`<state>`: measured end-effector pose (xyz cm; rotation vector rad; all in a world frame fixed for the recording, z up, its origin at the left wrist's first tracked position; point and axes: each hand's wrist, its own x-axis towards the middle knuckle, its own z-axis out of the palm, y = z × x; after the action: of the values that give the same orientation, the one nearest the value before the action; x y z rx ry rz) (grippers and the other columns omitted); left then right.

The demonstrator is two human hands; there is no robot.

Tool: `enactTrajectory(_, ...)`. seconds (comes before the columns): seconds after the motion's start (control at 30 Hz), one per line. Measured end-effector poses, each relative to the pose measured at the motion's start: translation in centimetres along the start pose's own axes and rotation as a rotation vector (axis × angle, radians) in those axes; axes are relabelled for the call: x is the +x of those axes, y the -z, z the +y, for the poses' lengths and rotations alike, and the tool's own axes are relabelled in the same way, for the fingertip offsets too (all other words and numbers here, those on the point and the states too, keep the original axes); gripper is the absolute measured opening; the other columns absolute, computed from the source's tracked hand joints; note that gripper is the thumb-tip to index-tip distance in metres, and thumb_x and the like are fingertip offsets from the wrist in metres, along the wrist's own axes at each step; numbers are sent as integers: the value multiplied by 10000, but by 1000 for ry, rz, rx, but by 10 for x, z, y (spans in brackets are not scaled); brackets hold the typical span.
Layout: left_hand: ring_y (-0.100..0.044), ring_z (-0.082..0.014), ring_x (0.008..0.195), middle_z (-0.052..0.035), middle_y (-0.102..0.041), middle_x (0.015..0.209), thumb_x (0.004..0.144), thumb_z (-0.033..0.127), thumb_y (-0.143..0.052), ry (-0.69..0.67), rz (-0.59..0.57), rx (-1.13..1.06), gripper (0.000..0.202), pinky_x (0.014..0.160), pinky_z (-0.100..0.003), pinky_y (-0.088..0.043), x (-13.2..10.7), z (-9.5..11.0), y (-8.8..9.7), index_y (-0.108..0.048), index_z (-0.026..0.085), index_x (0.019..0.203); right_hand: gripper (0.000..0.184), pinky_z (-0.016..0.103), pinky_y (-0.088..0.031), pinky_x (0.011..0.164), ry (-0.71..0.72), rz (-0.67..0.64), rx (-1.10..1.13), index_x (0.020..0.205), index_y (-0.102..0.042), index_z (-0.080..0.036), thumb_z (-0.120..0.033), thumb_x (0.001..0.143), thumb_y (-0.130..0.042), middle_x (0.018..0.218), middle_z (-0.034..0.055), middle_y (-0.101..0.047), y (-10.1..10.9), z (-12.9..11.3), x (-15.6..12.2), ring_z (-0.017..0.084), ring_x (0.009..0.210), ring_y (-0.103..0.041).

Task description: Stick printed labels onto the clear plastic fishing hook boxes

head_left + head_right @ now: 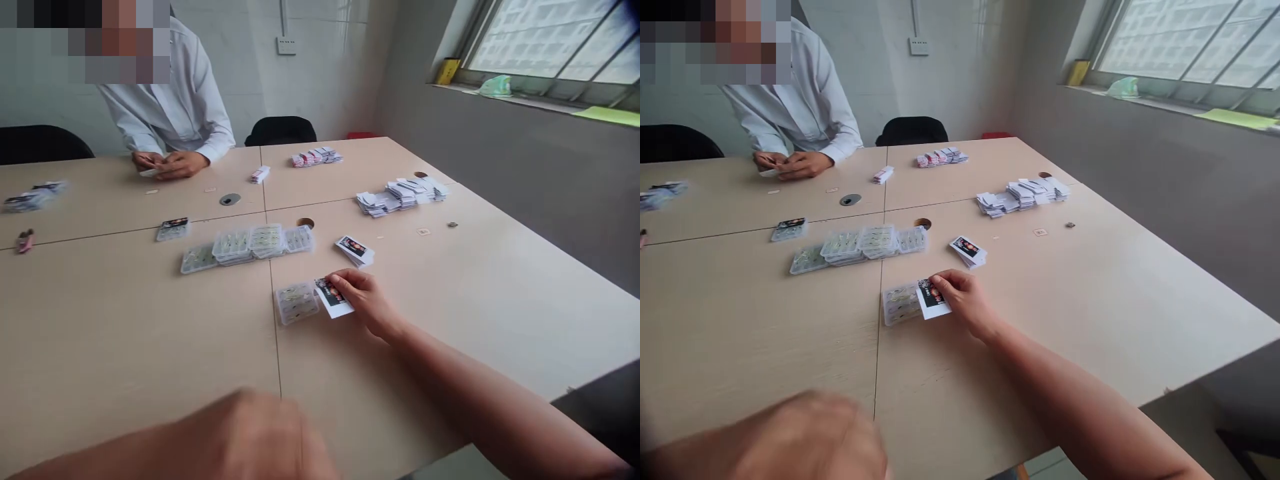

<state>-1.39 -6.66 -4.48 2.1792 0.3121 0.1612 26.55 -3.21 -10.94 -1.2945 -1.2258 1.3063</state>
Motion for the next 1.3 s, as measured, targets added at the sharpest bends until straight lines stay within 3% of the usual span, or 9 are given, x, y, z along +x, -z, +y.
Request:
enactTrajectory(0.1,-633,-306,1279,-88,-686,1359,1021,531,-574,336,294,235,462,1137,-476,-482,26,-6,29,-547,283,1411,302,357,-620,757,66,48,20,1162,-674,-153,-420,1027,-633,1073,55,-719,2,0,-2,175,865,-713)
enactTrajectory(0.27,-379,-417,1514,-214,-445,1614,866,747,-650,491,332,358,930,1226,-598,-360,59,-50,44,-422,156,1547,289,342,-615,739,302,204,10,1149,-670,-155,-416,1034,-624,1043,46,-715,8,-12,-7,162,833,-704)
enactTrajectory(0.37,-382,-419,1507,-191,-425,1628,885,625,-723,499,309,399,822,1212,-657,-339,68,-74,40,-462,183,1528,242,351,-619,773,511,220,-44,1155,-680,-168,-372,1046,-608,1063,53,-728,1,-29,-20,168,873,-714)
enactTrajectory(0.47,-456,-382,1446,-145,-477,1581,965,452,-688,482,314,421,553,1173,-652,-380,72,-84,36,-554,210,1444,73,281,-628,749,676,-52,-146,975,-784,-217,-208,916,-742,909,54,-796,-14,-44,-34,169,820,-756)
enactTrajectory(0.57,-503,-365,1392,-147,-542,1499,925,405,-734,465,333,394,507,1153,-620,-415,74,-82,38,-596,188,1363,149,260,-626,697,687,-162,-209,972,-801,-208,-111,885,-729,873,71,-808,-23,-55,-36,173,775,-761)
enactTrajectory(0.73,-632,-349,1246,-147,-618,1393,856,367,-751,443,413,249,658,1018,-489,-574,74,-55,62,-469,212,1430,123,200,-586,541,552,-82,-191,982,-759,-235,-145,972,-677,803,22,-764,-20,-89,-25,112,609,-703)
enactTrajectory(0.93,-608,-367,1306,-53,-558,1489,832,371,-818,325,583,-125,683,976,-435,-623,64,-17,77,-502,379,1438,193,222,-644,718,609,-88,-180,1005,-775,-285,-113,928,-732,853,4,-795,-35,-125,-20,140,773,-754)
enactTrajectory(1.1,-767,-227,914,10,-732,1127,828,260,-845,250,447,-811,719,719,-269,-658,50,-16,67,-486,412,1432,247,229,-648,756,684,-78,-271,1117,-767,-315,-140,949,-718,868,20,-796,-35,-121,-26,153,815,-751)
enactTrajectory(1.3,-723,-265,1128,-10,-748,1108,976,337,-700,224,289,-891,651,843,-303,-653,46,-26,71,-405,409,1552,216,237,-653,693,617,-128,-330,1154,-753,-352,-227,992,-687,902,31,-801,-24,-123,-30,161,796,-758)
